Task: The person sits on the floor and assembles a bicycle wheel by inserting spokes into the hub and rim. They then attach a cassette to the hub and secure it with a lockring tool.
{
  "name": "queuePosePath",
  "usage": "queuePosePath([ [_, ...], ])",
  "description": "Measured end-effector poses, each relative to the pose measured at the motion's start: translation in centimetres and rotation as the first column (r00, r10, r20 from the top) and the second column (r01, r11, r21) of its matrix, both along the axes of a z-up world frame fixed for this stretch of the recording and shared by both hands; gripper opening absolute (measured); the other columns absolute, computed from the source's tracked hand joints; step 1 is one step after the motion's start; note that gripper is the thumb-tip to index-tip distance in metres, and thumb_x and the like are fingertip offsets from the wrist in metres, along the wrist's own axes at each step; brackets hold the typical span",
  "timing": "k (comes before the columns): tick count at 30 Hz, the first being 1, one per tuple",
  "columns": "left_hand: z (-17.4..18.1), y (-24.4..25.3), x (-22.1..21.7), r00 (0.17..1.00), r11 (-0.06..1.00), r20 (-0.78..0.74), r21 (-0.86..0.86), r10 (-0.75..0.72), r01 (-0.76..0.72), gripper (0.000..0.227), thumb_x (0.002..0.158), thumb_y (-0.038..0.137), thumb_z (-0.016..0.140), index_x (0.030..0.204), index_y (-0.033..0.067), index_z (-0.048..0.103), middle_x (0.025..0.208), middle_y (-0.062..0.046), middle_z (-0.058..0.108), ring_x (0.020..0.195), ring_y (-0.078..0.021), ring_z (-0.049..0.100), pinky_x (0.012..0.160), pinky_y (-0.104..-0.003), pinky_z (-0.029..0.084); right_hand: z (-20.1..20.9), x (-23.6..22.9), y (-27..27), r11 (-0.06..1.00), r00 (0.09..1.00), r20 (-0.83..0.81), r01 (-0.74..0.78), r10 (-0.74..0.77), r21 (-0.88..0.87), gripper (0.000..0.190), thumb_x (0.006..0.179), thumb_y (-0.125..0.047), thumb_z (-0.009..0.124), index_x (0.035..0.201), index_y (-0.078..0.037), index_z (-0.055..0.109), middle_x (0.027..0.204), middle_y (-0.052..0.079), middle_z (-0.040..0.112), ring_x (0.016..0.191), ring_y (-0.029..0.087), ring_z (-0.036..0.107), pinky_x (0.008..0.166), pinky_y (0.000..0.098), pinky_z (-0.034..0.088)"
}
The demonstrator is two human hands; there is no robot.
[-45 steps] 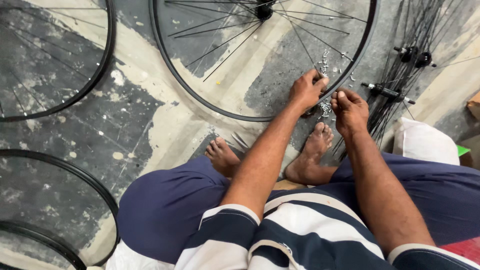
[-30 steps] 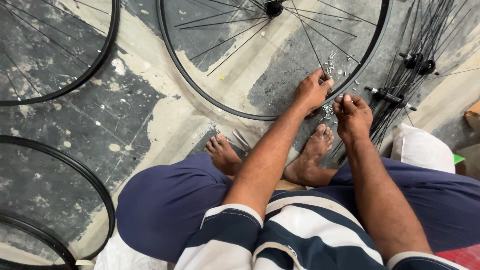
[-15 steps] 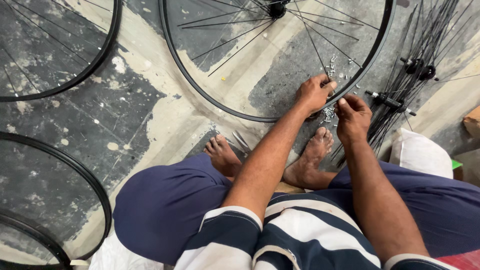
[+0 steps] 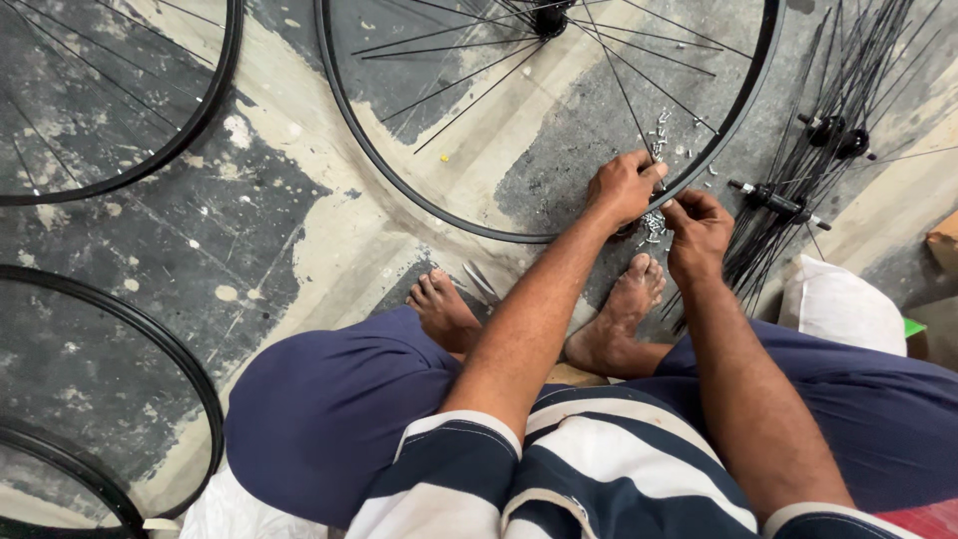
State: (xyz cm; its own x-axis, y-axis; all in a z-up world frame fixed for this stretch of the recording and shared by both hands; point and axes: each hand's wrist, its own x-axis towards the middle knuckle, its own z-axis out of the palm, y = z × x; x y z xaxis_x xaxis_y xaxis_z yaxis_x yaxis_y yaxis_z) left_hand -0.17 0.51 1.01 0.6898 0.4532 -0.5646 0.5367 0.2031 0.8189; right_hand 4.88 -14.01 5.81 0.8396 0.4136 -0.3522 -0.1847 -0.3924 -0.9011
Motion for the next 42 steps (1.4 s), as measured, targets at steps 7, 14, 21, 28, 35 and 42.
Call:
queuePosePath([
  [7,-0.2,-0.1,-0.1,1.0,0.998,0.019,0.061,0.007,-0.008,0.035,0.09,0.046,0.066,0.103,0.0141,0.075,0.099,-0.013,0.078,0.095,-0.0329,0.074,0.082,-0.044,0.056,-0.2,0.2,-0.1,0.999,1.0,0.024,-0.01,0.011,-0.035,0.014,0.092,0.001,0.078,0.106,0.001,0.073,0.091,0.0,0.07,0.078,0.007,0.06,0.07,0.0223,0.05],
  [14,1.3,1.1,-0.8,0.998,0.999,0.061,-0.038,0.023,-0.021,0.035,0.09,0.044,0.065,0.1,0.0116,0.075,0.093,-0.012,0.079,0.087,-0.0301,0.075,0.078,-0.043,0.057,-0.8,0.1,-0.3,0.982,0.998,-0.056,-0.002,0.013,0.189,0.014,0.097,0.003,0.076,0.105,-0.002,0.066,0.096,0.002,0.068,0.084,0.01,0.062,0.076,0.0238,0.052],
  [21,-0.5,0.7,-0.8,0.976,0.983,0.206,-0.181,0.065,-0.027,0.034,0.087,0.035,0.071,0.102,0.0049,0.074,0.094,-0.015,0.08,0.087,-0.0281,0.077,0.077,-0.042,0.06,-0.3,0.5,-0.1,0.972,0.98,-0.197,0.023,0.023,0.233,0.019,0.092,0.006,0.073,0.11,0.0,0.068,0.102,0.006,0.071,0.091,0.014,0.067,0.084,0.027,0.056],
  [28,-0.9,0.8,0.1,0.985,0.97,0.084,0.207,-0.15,0.13,0.04,0.09,0.039,0.073,0.103,0.001,0.075,0.102,-0.022,0.075,0.096,-0.0343,0.071,0.083,-0.044,0.055,0.2,0.5,0.6,0.971,0.993,-0.086,-0.063,0.084,0.23,0.016,0.094,0.003,0.073,0.109,0.001,0.068,0.101,0.007,0.072,0.09,0.016,0.068,0.083,0.0293,0.057],
  [35,-1.6,1.0,0.1,0.972,0.988,0.181,0.06,-0.15,0.141,0.051,0.089,0.046,0.066,0.103,-0.0018,0.071,0.105,-0.028,0.074,0.102,-0.0425,0.072,0.085,-0.049,0.056,-0.1,0.8,0.8,0.966,0.993,-0.083,-0.064,0.087,0.252,0.018,0.092,0.002,0.073,0.109,0.0,0.068,0.102,0.007,0.072,0.09,0.015,0.069,0.084,0.0292,0.058],
  [42,-1.5,1.6,-0.3,0.949,0.967,0.307,-0.211,-0.075,0.145,0.049,0.086,0.04,0.064,0.109,-0.0023,0.071,0.106,-0.027,0.078,0.101,-0.041,0.075,0.083,-0.048,0.059,0.3,0.7,1.1,0.976,0.994,-0.04,-0.087,0.097,0.2,0.019,0.092,0.003,0.074,0.11,0.001,0.068,0.101,0.006,0.072,0.091,0.014,0.069,0.084,0.0276,0.057],
])
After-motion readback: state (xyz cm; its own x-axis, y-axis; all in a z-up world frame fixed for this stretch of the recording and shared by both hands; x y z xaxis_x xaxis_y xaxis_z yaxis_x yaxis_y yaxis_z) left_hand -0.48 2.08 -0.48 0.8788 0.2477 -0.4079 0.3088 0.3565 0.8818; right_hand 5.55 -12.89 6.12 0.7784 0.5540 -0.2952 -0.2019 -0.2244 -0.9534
